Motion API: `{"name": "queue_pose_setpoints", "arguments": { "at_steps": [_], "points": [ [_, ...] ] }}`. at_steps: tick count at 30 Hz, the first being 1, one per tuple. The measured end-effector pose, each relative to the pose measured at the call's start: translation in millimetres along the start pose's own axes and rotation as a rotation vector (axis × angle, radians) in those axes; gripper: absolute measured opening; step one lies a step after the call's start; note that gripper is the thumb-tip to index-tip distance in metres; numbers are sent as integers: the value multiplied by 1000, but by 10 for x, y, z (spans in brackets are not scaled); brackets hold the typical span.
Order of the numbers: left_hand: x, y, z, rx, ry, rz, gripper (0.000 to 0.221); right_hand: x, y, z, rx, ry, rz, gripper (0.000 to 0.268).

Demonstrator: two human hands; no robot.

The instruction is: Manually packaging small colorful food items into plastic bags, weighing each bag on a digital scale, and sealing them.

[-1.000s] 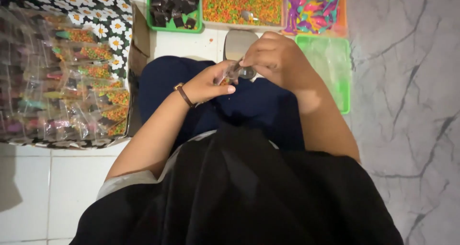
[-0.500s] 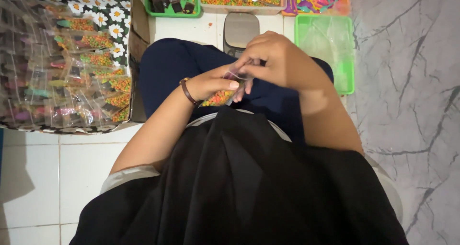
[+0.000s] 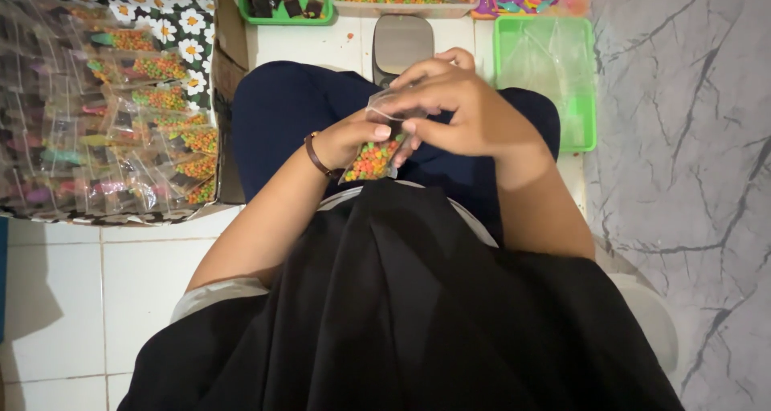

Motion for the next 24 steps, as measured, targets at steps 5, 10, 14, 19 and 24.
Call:
{"name": "queue_pose_setpoints", "arguments": {
  "at_steps": [5, 10, 14, 19, 24],
  "points": [
    [-21, -66, -11, -31, 5, -48, 61, 50, 48, -2, 26, -63, 80, 37],
    [-132, -95, 5, -28, -47, -85, 66, 76, 97, 21, -6, -143, 82, 24],
    [-19, -79, -120, -193, -211, 130, 55, -25, 130, 226, -21, -331, 81, 14],
    [-210, -102, 181, -285, -587, 338, 25, -19, 153, 99, -133, -236, 262, 18],
    [-337, -100, 254, -299, -745, 481, 17, -88, 109, 119, -156, -193, 331, 29]
  ]
}}
Point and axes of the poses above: each hand's wrist, its own y-axis away from the middle knuckle, its own x-axis out of the back of the hand, z = x × y, the point moved 1 cm from there along -y, towards the middle knuckle, and after that the axes turned 9 degrees about -x, right-handed, at the moved point
